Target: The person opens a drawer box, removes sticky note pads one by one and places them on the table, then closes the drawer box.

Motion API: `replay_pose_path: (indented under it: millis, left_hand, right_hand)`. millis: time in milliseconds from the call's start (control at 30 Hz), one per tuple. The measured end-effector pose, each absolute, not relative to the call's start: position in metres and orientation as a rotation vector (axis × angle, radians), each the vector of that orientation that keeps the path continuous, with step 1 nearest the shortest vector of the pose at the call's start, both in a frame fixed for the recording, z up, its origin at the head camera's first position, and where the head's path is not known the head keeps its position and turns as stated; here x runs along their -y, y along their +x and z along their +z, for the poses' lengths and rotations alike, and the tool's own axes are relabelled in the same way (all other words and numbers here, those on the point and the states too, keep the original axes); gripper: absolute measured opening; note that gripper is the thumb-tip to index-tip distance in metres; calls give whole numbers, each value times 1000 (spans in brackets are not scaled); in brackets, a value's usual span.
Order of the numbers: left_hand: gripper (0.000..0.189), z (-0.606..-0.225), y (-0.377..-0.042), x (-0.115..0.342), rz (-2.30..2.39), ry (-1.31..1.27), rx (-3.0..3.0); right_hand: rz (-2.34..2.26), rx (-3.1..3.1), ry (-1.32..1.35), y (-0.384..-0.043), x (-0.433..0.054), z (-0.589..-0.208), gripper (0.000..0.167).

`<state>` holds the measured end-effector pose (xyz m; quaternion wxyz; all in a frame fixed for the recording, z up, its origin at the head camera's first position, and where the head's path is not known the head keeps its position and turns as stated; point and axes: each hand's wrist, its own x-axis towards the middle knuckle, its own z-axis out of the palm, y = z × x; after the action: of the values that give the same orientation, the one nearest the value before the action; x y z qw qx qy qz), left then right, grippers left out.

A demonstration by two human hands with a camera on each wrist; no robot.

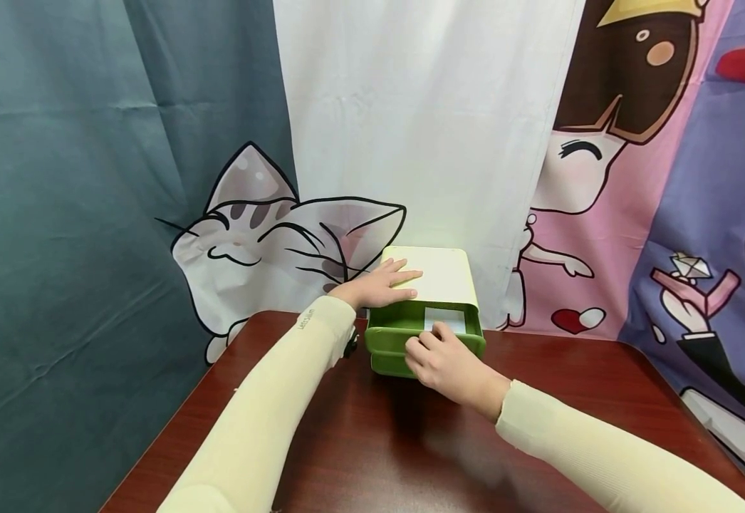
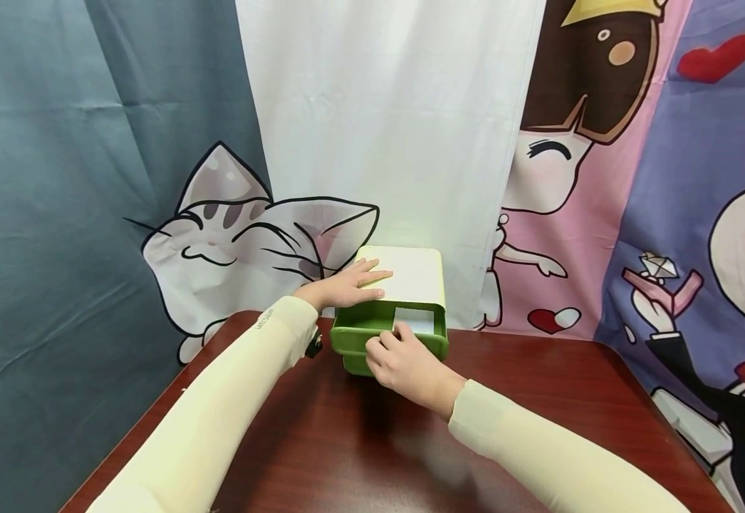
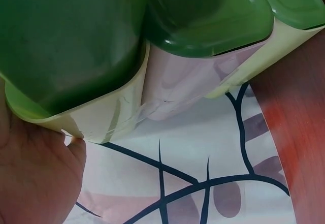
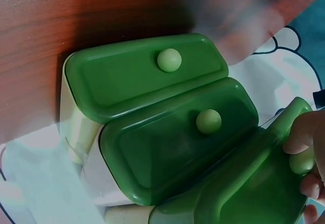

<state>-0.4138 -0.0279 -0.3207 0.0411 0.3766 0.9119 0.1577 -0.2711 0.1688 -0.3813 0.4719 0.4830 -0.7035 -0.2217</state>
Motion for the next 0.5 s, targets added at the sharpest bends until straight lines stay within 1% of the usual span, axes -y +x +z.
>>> replay_pose_path:
  millis: [267, 500]
  left_hand:
    - [61, -320, -414, 28, 495, 1155, -2796]
    - [61, -322, -414, 27, 503, 1136, -2800]
  right_hand:
    - [-516, 1656, 1201, -267, -167, -382, 41]
    - [-500, 1633, 1216, -258, -165, -384, 40]
